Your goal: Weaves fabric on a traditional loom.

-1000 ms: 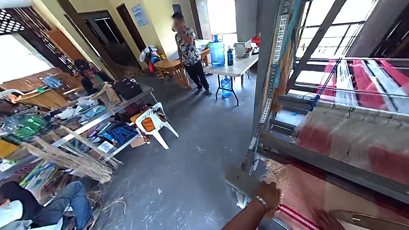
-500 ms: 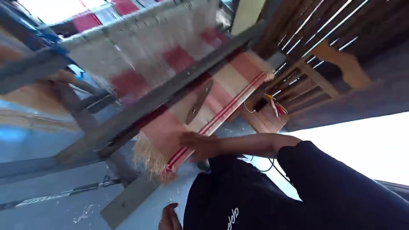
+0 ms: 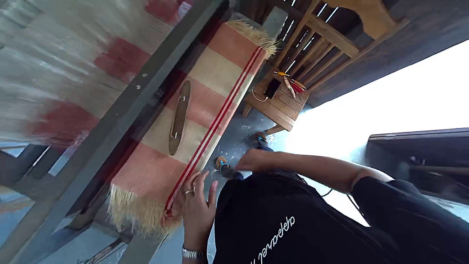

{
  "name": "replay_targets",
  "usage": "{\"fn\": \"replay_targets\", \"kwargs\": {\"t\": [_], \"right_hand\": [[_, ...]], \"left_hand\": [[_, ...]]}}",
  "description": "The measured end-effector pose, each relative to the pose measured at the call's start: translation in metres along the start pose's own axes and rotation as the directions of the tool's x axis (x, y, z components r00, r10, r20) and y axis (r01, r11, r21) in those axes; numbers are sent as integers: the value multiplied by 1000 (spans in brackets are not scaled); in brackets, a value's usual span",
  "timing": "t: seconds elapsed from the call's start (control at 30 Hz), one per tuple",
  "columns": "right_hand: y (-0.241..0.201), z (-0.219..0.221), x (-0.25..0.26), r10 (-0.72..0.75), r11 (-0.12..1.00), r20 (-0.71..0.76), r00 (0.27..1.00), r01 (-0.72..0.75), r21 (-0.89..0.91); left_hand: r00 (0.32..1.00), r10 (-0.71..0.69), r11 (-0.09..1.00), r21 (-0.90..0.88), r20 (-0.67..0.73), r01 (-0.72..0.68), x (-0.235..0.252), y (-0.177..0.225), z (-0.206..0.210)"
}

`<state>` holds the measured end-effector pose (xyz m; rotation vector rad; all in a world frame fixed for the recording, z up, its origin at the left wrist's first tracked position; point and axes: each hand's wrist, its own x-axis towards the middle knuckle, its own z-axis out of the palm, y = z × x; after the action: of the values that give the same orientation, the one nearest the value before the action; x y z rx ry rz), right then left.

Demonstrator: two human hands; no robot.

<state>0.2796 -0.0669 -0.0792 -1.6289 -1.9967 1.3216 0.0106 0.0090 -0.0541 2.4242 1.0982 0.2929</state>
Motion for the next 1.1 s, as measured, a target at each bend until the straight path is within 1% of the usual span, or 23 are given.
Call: {"fn": "replay_targets", "kwargs": {"t": [0.03, 0.07, 0.1, 0.13, 0.17, 0.2, 0.23, 0.3, 0.33, 0.37, 0.4, 0.43, 0.5, 0.57, 0.6, 0.63, 0.7, 0.77, 0.83, 0.87, 0.93, 1.03, 1.1], "right_hand": [[38, -2, -22, 169, 985, -4, 986, -169, -47], [82, -1, -50, 374, 927, -14, 927, -374, -15], [129, 0, -84, 591, 805, -31, 806, -587, 78], [181, 7, -125, 779, 622, -59, 625, -757, 200], [226, 16, -174, 904, 422, -84, 419, -843, 333], [259, 24, -226, 971, 236, -89, 220, -856, 460], [279, 30, -276, 997, 72, -71, 36, -791, 607], [287, 38, -352, 955, -183, 41, -292, -476, 860], [288, 40, -378, 910, -251, 93, -404, -358, 899], [291, 40, -398, 882, -300, 126, -454, -337, 892], [296, 40, -412, 880, -338, 140, -454, -392, 856], [300, 39, -419, 898, -358, 147, -415, -492, 794], [307, 37, -418, 945, -322, 180, -273, -677, 662], [315, 32, -406, 964, -262, 198, -176, -733, 628], [321, 27, -399, 970, -237, 199, -142, -741, 628], [329, 19, -391, 976, -205, 193, -106, -754, 625], [346, -2, -370, 988, -101, 155, -9, -792, 602], [364, -30, -341, 990, 14, 104, 96, -798, 602], [369, -75, -295, 977, 138, 64, 204, -829, 543], [364, -101, -267, 959, 218, 52, 278, -844, 489], [355, -141, -210, 886, 422, 17, 464, -821, 385], [338, -168, -127, 663, 729, -25, 748, -639, 245], [313, -182, -85, 480, 841, -8, 877, -457, 290]], "left_hand": [[999, 15, 1000, -12, 35, -14, 14, 8, 10], [997, 35, 999, -44, 68, -32, 29, 17, 19], [993, 53, 994, -98, 107, -42, 45, 27, 29], [987, 68, 985, -164, 146, -44, 62, 39, 40], [980, 85, 971, -235, 181, -41, 80, 53, 52], [972, 94, 952, -305, 215, -24, 100, 68, 65], [962, 96, 925, -380, 255, 8, 122, 84, 79], [919, 73, 843, -517, 387, 151, 170, 117, 108], [887, 40, 792, -556, 460, 252, 197, 130, 125], [850, -14, 744, -563, 526, 360, 226, 141, 146], [828, -87, 710, -549, 553, 442, 255, 151, 170], [823, -166, 689, -534, 543, 490, 284, 157, 197], [840, -270, 628, -575, 470, 523, 335, 175, 244], [884, -277, 574, -672, 377, 467, 362, 206, 275], [919, -254, 585, -709, 302, 395, 364, 226, 283], [949, -194, 604, -731, 249, 316, 358, 246, 283], [966, -86, 628, -739, 245, 244, 327, 271, 269], [956, -32, 667, -706, 291, 237, 286, 259, 261], [919, -112, 743, -583, 378, 330, 241, 217, 260], [891, -190, 780, -487, 412, 392, 220, 190, 260], [840, -328, 833, -287, 432, 473, 181, 143, 248], [798, -413, 838, -160, 439, 522, 140, 116, 219], [792, -422, 825, -175, 442, 537, 127, 124, 202]]}}
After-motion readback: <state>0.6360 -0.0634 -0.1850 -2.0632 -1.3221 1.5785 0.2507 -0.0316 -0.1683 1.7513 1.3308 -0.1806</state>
